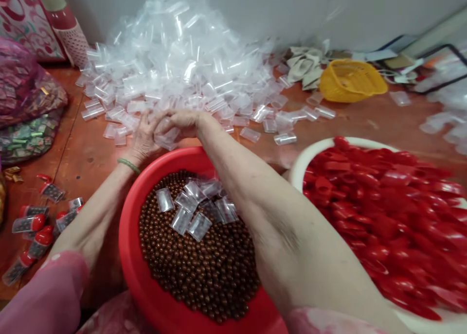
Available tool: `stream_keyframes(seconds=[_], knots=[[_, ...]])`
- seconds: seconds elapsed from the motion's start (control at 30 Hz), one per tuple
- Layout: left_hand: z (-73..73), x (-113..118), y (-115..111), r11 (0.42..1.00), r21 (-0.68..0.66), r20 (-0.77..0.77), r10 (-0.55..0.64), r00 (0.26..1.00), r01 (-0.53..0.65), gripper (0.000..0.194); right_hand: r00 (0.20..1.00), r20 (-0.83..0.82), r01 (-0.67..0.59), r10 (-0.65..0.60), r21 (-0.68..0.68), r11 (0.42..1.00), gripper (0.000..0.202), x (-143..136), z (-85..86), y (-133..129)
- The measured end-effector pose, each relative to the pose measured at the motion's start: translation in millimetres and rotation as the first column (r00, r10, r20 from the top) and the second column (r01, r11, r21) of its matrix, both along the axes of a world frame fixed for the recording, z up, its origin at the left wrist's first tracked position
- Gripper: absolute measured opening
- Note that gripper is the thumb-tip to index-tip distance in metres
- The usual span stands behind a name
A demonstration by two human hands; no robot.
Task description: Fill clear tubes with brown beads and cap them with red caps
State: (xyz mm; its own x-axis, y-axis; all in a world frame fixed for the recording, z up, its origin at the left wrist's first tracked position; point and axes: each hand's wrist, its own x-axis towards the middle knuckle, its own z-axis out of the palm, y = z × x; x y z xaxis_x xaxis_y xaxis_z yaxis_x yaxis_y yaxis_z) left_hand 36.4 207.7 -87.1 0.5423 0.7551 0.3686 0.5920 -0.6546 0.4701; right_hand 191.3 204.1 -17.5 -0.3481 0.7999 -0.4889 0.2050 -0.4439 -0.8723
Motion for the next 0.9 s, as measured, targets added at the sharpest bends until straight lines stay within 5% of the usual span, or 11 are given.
stream_keyframes(seconds=[0.13, 0.27, 0.43, 0.53, 0.63, 0.73, 0.8, 0.87, 0.9], knots=[[65.0, 5, -20, 0.997, 0.077, -0.031, -0.027, 0.999, 0.029, 0.072, 0.988, -0.15, 0.076, -0.036, 0.265, 0.961, 0.03, 14, 42.1, -36], [113.7, 12, -89, 0.994, 0.042, 0.008, -0.103, 0.995, 0.102, 0.063, 0.991, -0.128, 0.089, -0.035, 0.447, 0.89, 0.024, 28, 73.7, -110], [106.3, 22, -149, 0.961, -0.109, -0.184, -0.27, 0.945, 0.253, 0.065, 1.0, -0.019, 0.012, -0.005, 0.36, 0.933, 0.034, 53, 44.1, -172], [93.4, 26, -151, 0.944, -0.201, -0.342, -0.318, 0.884, 0.262, 0.079, 0.978, 0.207, -0.114, 0.039, 0.363, 0.925, 0.043, 67, 19.0, -176], [90.2, 25, -143, 0.953, -0.177, -0.384, -0.298, 0.874, 0.247, 0.084, 0.881, 0.473, -0.212, -0.029, 0.449, 0.868, 0.053, 71, 12.6, -180], [94.7, 20, -138, 0.966, -0.127, -0.234, -0.25, 0.94, 0.225, 0.074, 0.752, 0.617, -0.256, -0.233, 0.599, 0.759, 0.045, 63, 23.0, -199], [99.6, 18, -142, 0.96, -0.205, -0.006, -0.197, 0.98, 0.192, 0.069, 0.744, 0.565, -0.196, -0.358, 0.696, 0.69, 0.033, 50, 33.3, -216], [105.0, 17, -151, 0.877, -0.437, 0.28, -0.079, 0.957, 0.2, 0.06, 0.834, 0.409, -0.071, -0.37, 0.746, 0.662, 0.029, 33, 42.3, -232], [107.7, 18, -158, 0.778, -0.579, 0.407, 0.018, 0.913, 0.242, 0.055, 0.878, 0.325, -0.021, -0.352, 0.759, 0.65, 0.031, 23, 45.4, -238]])
